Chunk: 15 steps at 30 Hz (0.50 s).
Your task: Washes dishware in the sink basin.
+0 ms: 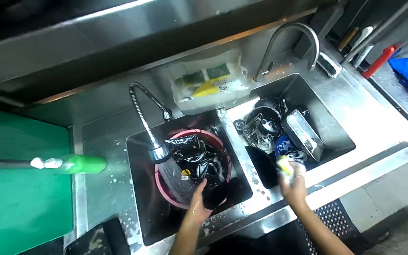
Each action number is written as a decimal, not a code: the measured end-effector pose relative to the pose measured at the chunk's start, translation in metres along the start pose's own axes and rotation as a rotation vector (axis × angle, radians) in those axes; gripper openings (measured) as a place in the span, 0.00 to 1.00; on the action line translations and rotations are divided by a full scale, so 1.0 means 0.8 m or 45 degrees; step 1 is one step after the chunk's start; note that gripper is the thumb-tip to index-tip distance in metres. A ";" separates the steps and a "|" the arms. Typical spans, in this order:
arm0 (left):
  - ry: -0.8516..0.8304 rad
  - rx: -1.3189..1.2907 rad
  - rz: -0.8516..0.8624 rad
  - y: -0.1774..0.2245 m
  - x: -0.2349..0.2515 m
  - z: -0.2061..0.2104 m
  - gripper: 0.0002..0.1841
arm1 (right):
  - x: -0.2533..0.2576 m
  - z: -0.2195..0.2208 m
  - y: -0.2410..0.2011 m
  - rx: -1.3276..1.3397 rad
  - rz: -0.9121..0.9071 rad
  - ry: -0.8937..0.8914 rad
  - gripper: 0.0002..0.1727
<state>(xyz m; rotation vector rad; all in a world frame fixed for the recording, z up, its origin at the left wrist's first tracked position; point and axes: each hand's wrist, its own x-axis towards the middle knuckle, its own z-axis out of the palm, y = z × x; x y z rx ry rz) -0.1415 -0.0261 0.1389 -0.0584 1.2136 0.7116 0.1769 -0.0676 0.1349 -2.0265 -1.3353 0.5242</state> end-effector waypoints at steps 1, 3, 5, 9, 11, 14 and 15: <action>-0.042 -0.016 0.009 -0.002 -0.001 0.009 0.31 | -0.008 0.021 -0.035 0.092 -0.092 -0.100 0.30; -0.139 -0.039 0.052 -0.004 0.002 0.027 0.35 | -0.018 0.062 -0.102 0.112 -0.205 -0.297 0.29; -0.237 -0.022 0.170 -0.005 0.002 0.044 0.38 | -0.021 0.091 -0.156 -0.027 -0.200 -0.539 0.29; -0.184 0.229 0.425 0.009 -0.015 0.060 0.40 | -0.012 0.109 -0.202 0.010 -0.250 -0.824 0.29; -0.157 0.213 0.436 0.018 -0.021 0.060 0.40 | -0.006 0.104 -0.213 0.174 -0.335 -0.960 0.28; -0.224 0.140 0.477 0.036 -0.019 0.048 0.40 | 0.004 0.087 -0.224 0.265 -0.470 -1.247 0.22; -0.280 0.149 0.462 0.044 -0.020 0.043 0.40 | 0.009 0.079 -0.226 0.265 -0.543 -1.367 0.21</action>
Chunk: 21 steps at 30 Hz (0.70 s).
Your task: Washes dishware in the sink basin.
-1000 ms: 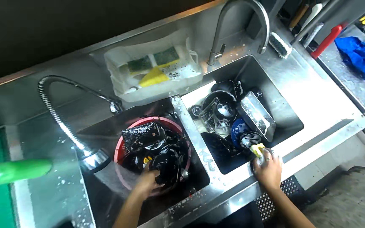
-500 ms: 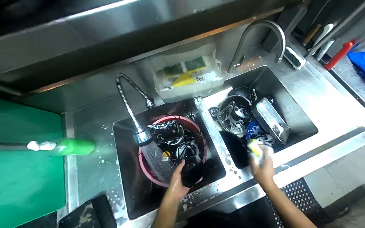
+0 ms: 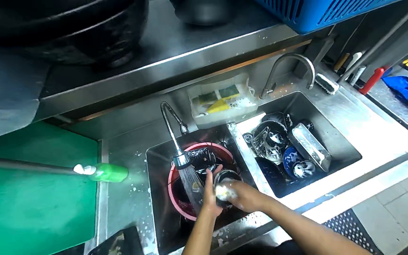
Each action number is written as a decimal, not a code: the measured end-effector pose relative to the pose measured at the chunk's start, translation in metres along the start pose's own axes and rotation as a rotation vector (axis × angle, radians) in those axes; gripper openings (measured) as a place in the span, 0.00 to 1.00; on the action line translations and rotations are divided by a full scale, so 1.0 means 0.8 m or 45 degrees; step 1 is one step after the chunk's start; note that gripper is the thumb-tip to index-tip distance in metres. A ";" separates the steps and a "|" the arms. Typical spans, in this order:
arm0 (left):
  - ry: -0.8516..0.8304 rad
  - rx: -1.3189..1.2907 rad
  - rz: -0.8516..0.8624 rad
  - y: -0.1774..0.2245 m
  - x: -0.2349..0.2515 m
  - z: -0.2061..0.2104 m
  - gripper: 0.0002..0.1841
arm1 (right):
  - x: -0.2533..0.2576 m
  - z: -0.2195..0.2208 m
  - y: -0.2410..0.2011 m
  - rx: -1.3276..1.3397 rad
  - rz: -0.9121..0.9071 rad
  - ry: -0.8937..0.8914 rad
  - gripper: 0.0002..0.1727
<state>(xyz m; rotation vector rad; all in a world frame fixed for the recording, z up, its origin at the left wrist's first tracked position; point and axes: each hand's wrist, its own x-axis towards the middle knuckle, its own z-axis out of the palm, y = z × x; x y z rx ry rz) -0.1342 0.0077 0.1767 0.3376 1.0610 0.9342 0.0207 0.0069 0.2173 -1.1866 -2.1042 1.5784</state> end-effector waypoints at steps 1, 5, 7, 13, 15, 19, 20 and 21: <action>-0.051 0.020 -0.042 0.008 -0.001 -0.003 0.40 | -0.002 -0.008 -0.002 -0.050 -0.051 -0.110 0.20; -0.243 0.125 -0.186 0.014 -0.011 0.004 0.35 | -0.002 -0.013 -0.007 -0.522 -0.109 0.038 0.17; -0.163 0.341 -0.021 0.016 -0.011 0.015 0.27 | 0.011 -0.006 0.007 -0.726 0.039 0.338 0.16; 0.205 0.751 0.596 0.028 0.016 0.017 0.38 | 0.034 0.005 -0.006 0.020 0.252 0.288 0.21; 0.315 0.515 0.578 0.030 0.017 0.014 0.31 | 0.019 -0.005 -0.019 0.192 0.194 0.233 0.22; 0.583 0.004 0.350 0.045 0.025 0.025 0.22 | -0.021 0.024 -0.021 -0.050 0.179 0.691 0.27; 0.585 -0.087 0.237 0.044 0.025 0.033 0.21 | -0.024 0.040 -0.013 -0.100 0.136 0.903 0.28; 0.559 -0.121 0.145 0.037 0.021 0.041 0.19 | -0.023 0.053 -0.005 -0.147 0.076 1.074 0.27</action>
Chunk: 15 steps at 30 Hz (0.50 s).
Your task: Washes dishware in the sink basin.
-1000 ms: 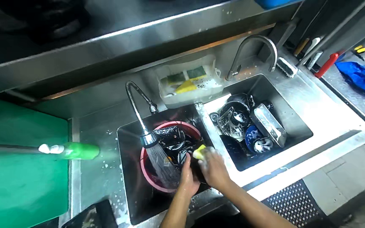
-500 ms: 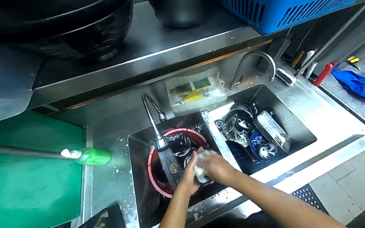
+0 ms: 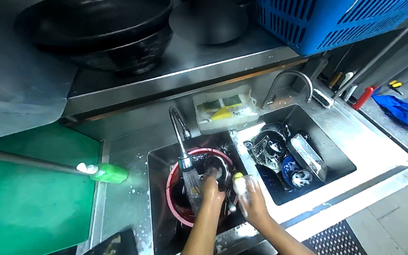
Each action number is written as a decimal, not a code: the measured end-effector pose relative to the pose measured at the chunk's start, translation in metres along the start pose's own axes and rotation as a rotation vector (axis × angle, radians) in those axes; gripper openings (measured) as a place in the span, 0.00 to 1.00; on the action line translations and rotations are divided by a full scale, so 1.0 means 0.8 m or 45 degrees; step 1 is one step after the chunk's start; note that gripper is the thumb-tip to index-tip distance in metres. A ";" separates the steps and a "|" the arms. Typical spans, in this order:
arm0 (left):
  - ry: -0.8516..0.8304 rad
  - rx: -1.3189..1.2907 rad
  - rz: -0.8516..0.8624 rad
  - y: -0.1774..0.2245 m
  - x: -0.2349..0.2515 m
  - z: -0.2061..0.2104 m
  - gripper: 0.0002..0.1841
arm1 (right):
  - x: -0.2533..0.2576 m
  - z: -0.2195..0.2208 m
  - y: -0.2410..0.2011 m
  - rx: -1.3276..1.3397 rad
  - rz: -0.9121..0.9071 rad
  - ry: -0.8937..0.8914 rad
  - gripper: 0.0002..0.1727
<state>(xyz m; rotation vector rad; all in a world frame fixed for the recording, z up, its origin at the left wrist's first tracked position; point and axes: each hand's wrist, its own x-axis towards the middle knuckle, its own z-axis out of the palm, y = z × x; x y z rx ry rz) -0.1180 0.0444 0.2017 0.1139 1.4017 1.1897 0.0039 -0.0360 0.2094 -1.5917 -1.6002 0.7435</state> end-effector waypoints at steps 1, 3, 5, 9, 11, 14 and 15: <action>-0.060 0.042 -0.045 -0.010 -0.010 0.006 0.16 | -0.001 0.007 0.004 -0.013 -0.070 0.111 0.27; -0.303 0.143 -0.085 -0.029 -0.036 0.014 0.15 | 0.016 0.000 0.000 -0.132 -0.188 0.188 0.29; -0.559 0.281 -0.114 -0.037 -0.045 0.014 0.17 | 0.051 -0.033 -0.020 -0.221 -0.138 0.058 0.28; -0.845 0.601 -0.123 -0.026 -0.033 0.001 0.21 | 0.096 -0.064 -0.020 0.504 0.412 -0.226 0.19; -0.729 0.349 -0.228 -0.040 -0.029 0.000 0.13 | 0.073 -0.033 -0.005 0.894 0.590 -0.011 0.20; -0.340 0.325 -0.144 -0.080 -0.009 0.000 0.17 | 0.028 0.011 0.017 0.895 0.580 0.239 0.28; -0.252 0.465 -0.046 -0.095 0.000 -0.004 0.16 | 0.014 0.016 0.026 0.761 0.523 0.224 0.33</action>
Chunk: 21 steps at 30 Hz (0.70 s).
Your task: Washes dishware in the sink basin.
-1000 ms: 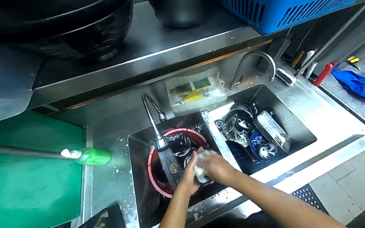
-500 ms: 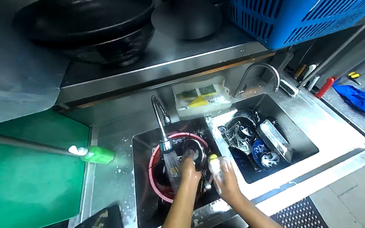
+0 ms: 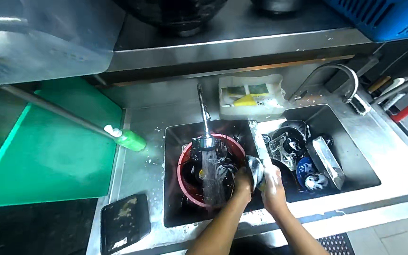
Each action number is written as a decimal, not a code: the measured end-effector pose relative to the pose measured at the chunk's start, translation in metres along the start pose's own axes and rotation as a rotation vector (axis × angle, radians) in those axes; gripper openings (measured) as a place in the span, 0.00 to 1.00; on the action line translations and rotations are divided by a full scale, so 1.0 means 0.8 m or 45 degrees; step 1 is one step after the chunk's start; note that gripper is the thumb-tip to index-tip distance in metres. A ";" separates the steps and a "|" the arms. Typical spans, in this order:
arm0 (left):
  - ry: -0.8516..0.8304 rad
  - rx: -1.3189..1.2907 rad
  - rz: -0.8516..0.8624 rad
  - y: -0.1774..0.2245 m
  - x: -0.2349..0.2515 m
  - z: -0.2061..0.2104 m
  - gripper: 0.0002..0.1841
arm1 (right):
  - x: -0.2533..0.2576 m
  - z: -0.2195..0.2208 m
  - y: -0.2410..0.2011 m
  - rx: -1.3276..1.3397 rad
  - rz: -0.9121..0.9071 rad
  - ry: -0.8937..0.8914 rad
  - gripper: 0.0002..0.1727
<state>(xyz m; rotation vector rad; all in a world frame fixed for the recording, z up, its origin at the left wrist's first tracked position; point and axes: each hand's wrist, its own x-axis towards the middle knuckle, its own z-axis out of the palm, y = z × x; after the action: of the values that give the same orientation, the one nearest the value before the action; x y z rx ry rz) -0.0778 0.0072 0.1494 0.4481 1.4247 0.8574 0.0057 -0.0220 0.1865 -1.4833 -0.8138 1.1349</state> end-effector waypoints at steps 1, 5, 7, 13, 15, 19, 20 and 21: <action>0.091 0.163 0.063 -0.014 0.006 0.000 0.16 | -0.006 -0.007 0.009 -0.156 -0.039 -0.029 0.38; -0.115 0.619 0.169 -0.040 0.010 -0.013 0.26 | 0.021 -0.046 0.020 -0.544 0.012 0.027 0.38; -0.400 0.704 0.041 -0.045 0.015 -0.036 0.28 | 0.046 -0.076 0.021 -0.534 0.086 0.189 0.33; -0.082 1.330 -0.105 -0.064 0.086 -0.162 0.28 | 0.112 -0.166 0.037 -0.035 0.297 0.685 0.17; -0.026 1.538 -0.048 -0.067 0.106 -0.169 0.28 | 0.118 -0.185 0.045 0.269 0.426 0.738 0.18; 0.085 1.606 0.051 -0.102 0.146 -0.136 0.25 | 0.099 -0.190 0.051 0.489 0.529 0.729 0.20; 0.059 1.621 0.047 -0.110 0.157 -0.127 0.25 | 0.093 -0.189 0.050 0.461 0.526 0.701 0.19; 0.019 1.621 0.027 -0.119 0.169 -0.121 0.26 | 0.086 -0.187 0.047 0.423 0.527 0.673 0.19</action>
<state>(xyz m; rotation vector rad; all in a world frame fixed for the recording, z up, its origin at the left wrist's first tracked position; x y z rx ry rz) -0.1576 0.0257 -0.0233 1.3913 1.8522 -0.1560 0.1659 -0.0158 0.1336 -1.5961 0.0495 1.0345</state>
